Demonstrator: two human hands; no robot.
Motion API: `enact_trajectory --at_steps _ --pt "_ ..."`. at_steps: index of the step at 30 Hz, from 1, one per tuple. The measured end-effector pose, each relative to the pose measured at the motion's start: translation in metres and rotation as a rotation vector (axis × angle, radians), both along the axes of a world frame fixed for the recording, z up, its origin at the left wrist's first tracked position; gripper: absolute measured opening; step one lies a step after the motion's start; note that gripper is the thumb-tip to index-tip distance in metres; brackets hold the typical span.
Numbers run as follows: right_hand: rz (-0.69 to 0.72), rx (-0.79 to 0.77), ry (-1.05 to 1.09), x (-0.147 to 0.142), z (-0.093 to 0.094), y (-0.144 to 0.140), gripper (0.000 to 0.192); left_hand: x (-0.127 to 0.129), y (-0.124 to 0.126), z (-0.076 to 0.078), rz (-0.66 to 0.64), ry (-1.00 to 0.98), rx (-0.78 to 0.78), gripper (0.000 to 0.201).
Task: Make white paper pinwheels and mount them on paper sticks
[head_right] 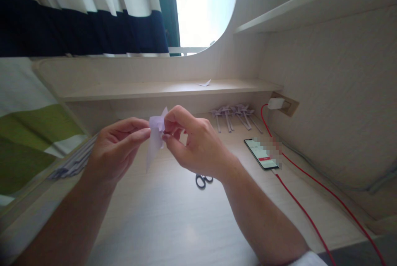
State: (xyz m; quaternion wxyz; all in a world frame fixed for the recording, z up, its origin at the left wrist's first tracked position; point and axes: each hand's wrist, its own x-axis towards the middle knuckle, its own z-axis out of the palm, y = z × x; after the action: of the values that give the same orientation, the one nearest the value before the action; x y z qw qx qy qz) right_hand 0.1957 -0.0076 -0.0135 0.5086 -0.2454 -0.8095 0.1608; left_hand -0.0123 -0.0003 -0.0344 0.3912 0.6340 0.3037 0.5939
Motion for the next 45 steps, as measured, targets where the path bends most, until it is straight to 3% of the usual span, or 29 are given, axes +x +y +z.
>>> enact_trajectory --at_steps 7,12,16,23,26,30,38,45 --pt "-0.001 -0.006 -0.027 0.002 -0.001 -0.002 0.023 -0.002 -0.007 0.006 0.141 0.169 0.088 0.002" --pt "-0.014 -0.011 -0.055 0.001 -0.002 0.000 0.023 -0.002 -0.009 0.005 0.087 0.229 0.123 0.014" --pt "-0.029 -0.009 -0.066 0.002 -0.003 0.001 0.023 -0.001 -0.007 0.003 0.061 0.226 0.119 0.012" --pt "0.027 -0.035 -0.044 0.002 -0.001 0.000 0.026 0.001 -0.007 0.002 0.094 0.130 0.169 0.021" --pt "0.059 -0.048 -0.030 0.002 0.001 0.000 0.026 0.001 -0.009 0.002 0.156 0.146 0.211 0.016" --pt "0.112 -0.048 -0.011 0.003 0.002 -0.001 0.027 0.001 -0.014 0.006 0.203 0.171 0.274 0.012" --pt "0.199 -0.058 0.036 0.005 0.001 -0.002 0.025 0.000 -0.024 0.015 0.129 0.188 0.347 0.020" --pt "0.210 -0.062 0.045 0.005 0.000 -0.002 0.023 -0.001 -0.031 0.021 0.167 0.235 0.320 0.017"
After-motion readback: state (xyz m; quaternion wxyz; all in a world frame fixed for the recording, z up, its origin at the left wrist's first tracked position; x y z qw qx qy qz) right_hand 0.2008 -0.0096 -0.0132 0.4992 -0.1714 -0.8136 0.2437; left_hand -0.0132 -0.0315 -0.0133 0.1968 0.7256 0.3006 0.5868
